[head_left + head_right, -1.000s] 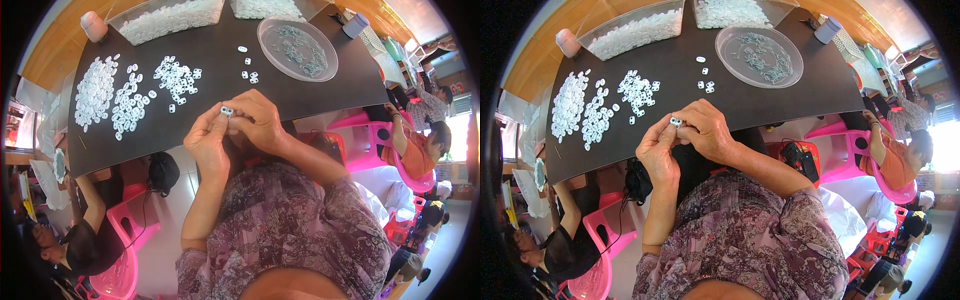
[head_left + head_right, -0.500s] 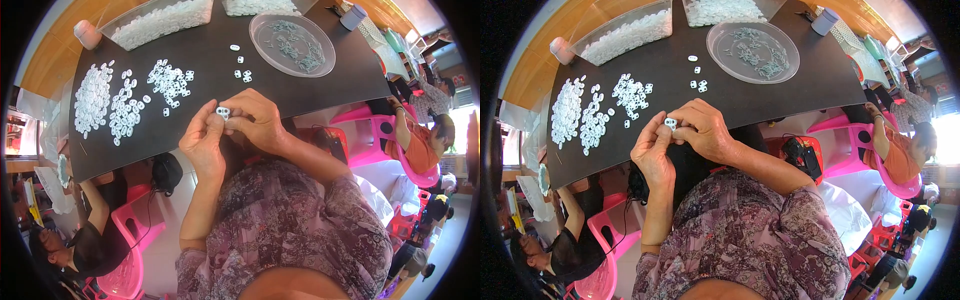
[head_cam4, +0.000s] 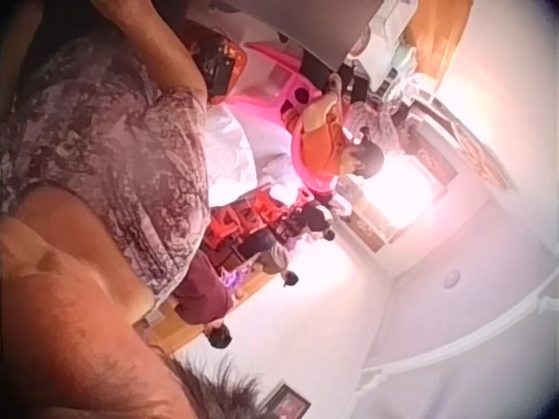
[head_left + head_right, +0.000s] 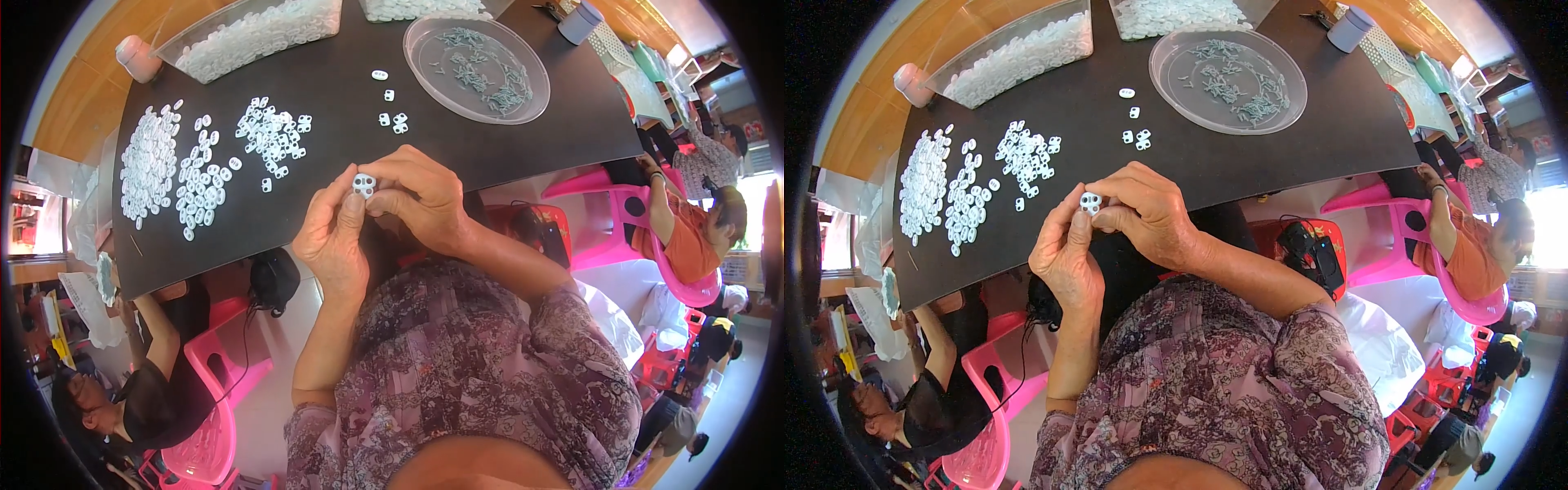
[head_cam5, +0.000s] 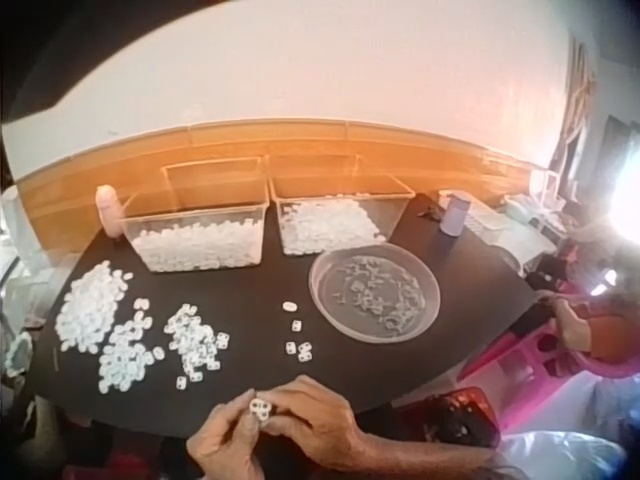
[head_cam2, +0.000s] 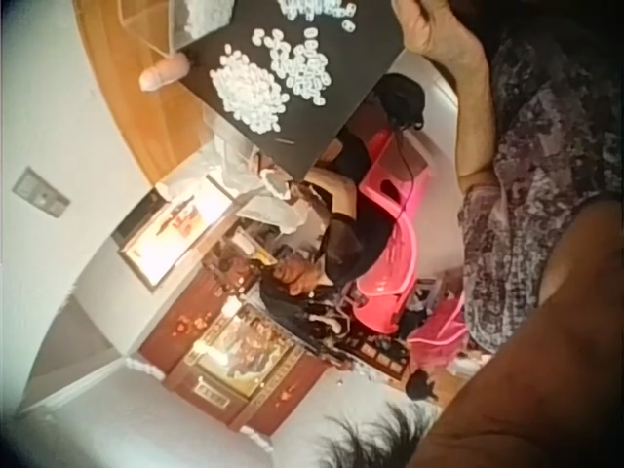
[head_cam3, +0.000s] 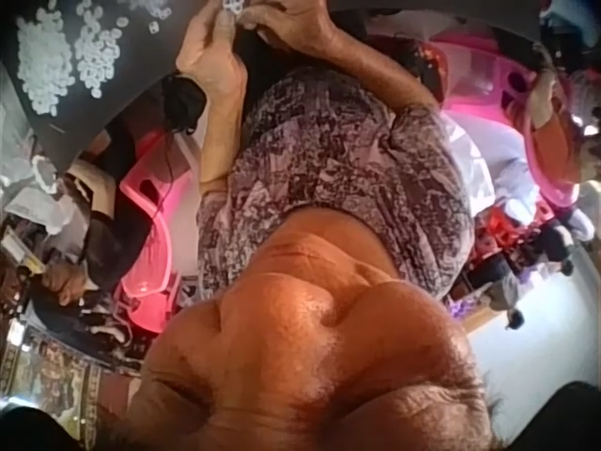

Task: Assembling small white plastic components by inserting tiny green pieces.

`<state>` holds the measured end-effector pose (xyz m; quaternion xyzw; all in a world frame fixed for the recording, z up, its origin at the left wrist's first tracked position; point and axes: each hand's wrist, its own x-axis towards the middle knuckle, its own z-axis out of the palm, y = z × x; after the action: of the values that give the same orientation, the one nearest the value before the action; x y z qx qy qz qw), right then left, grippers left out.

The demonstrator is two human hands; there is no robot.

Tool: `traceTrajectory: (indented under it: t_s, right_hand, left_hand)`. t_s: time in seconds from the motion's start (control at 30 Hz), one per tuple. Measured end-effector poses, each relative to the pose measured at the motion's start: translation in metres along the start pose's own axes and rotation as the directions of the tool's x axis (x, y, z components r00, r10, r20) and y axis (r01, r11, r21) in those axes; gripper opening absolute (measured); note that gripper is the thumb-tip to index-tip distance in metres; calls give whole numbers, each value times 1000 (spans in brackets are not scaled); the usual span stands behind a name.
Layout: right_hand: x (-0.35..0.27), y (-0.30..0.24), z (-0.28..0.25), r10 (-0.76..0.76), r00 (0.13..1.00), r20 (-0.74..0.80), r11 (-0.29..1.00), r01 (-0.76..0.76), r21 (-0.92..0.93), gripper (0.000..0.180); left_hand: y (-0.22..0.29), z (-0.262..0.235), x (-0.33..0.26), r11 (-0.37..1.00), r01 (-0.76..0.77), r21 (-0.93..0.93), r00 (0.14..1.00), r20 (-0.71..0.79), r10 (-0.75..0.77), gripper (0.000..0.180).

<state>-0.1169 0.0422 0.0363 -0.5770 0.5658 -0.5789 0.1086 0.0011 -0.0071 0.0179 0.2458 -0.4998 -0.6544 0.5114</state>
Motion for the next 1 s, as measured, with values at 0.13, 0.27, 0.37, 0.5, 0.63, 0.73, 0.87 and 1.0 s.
traceTrajectory:
  t_s: [0.13, 0.27, 0.37, 0.5, 0.63, 0.73, 0.87, 1.0]
  right_hand:
    - [0, 0, 0, -53, 998, -22, 998, 52, -36, 28]
    - [-2, 3, 1, -106, 994, -41, 991, 102, -82, 29]
    - [-3, 8, 4, -141, 988, -65, 989, 138, -58, 29]
    - [-2, 7, 6, -116, 992, -46, 990, 112, -85, 29]
    - [-3, 6, 9, -146, 988, -54, 986, 141, -92, 32]
    - [-3, 5, 9, -152, 987, -57, 983, 145, -110, 32]
    - [-5, 4, 10, -143, 987, -74, 983, 133, -128, 32]
    - [-6, 2, 13, -133, 985, -107, 987, 122, -103, 32]
  left_hand:
    - [-5, 0, -1, 996, -90, 26, 996, 1, 90, 25]
    - [-8, 2, -2, 994, -107, 19, 994, -16, 108, 24]
    - [-10, 4, -4, 995, -97, 5, 994, -57, 97, 24]
    - [-10, 7, -4, 997, -67, -39, 992, -108, 62, 25]
    - [-4, 10, -5, 996, -43, -73, 991, -131, 33, 28]
    - [-5, 6, -6, 998, -67, -9, 992, -111, 66, 28]
    - [-5, 6, -7, 995, -96, 11, 992, -85, 97, 27]
    - [-6, 7, -8, 995, -101, -1, 990, -97, 100, 27]
